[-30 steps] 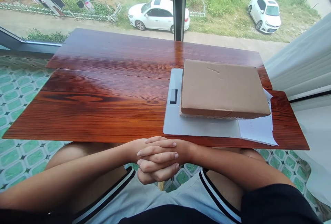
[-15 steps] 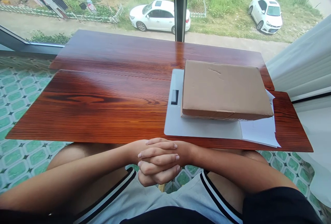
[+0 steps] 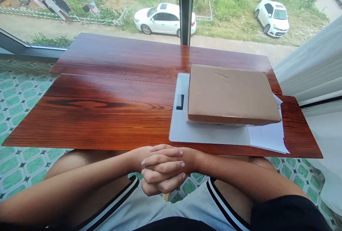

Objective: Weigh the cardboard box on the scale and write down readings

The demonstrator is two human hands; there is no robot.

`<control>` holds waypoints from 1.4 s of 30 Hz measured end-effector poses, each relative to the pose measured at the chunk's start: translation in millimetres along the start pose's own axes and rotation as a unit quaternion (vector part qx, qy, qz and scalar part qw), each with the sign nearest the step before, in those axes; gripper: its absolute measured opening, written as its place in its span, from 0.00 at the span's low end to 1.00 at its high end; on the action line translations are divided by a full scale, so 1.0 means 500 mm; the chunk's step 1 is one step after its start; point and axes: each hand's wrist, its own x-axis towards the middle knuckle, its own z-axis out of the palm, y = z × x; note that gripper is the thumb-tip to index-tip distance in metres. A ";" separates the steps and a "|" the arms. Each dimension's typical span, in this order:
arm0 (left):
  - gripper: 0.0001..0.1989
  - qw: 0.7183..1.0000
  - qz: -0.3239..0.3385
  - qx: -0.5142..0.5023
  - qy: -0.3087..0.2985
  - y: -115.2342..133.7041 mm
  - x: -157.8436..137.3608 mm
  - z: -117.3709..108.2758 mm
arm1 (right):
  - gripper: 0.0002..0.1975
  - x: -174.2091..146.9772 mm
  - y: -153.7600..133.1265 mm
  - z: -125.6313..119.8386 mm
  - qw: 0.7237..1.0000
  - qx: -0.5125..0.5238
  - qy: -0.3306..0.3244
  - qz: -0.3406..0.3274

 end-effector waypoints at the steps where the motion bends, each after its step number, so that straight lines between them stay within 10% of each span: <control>1: 0.44 1.000 0.001 0.003 -0.007 0.000 0.000 0.001 | 0.24 0.000 0.000 0.000 1.000 -0.001 -0.002 0.001; 7: 0.43 0.998 0.012 -0.018 0.052 0.000 -0.001 0.018 | 0.22 0.002 -0.003 -0.001 1.000 -0.003 -0.003 0.005; 24: 0.43 0.997 0.016 -0.072 -0.026 0.006 0.021 0.003 | 0.22 0.003 -0.004 -0.002 1.000 -0.011 -0.007 0.004; 30: 0.06 0.959 0.228 0.005 -0.165 -0.105 0.083 -0.029 | 0.20 -0.002 -0.001 0.005 1.000 -0.010 0.005 -0.007; 33: 0.07 0.941 0.293 0.051 -0.163 -0.126 0.101 -0.038 | 0.18 -0.005 0.002 0.009 1.000 -0.011 0.017 -0.014; 37: 0.04 0.968 0.213 0.030 -0.133 -0.067 0.069 -0.028 | 0.18 -0.008 0.004 0.010 0.999 -0.017 0.025 -0.012; 42: 0.39 0.995 0.066 -0.060 -0.054 -0.001 0.027 -0.004 | 0.18 -0.008 0.004 0.011 0.999 -0.013 0.027 -0.011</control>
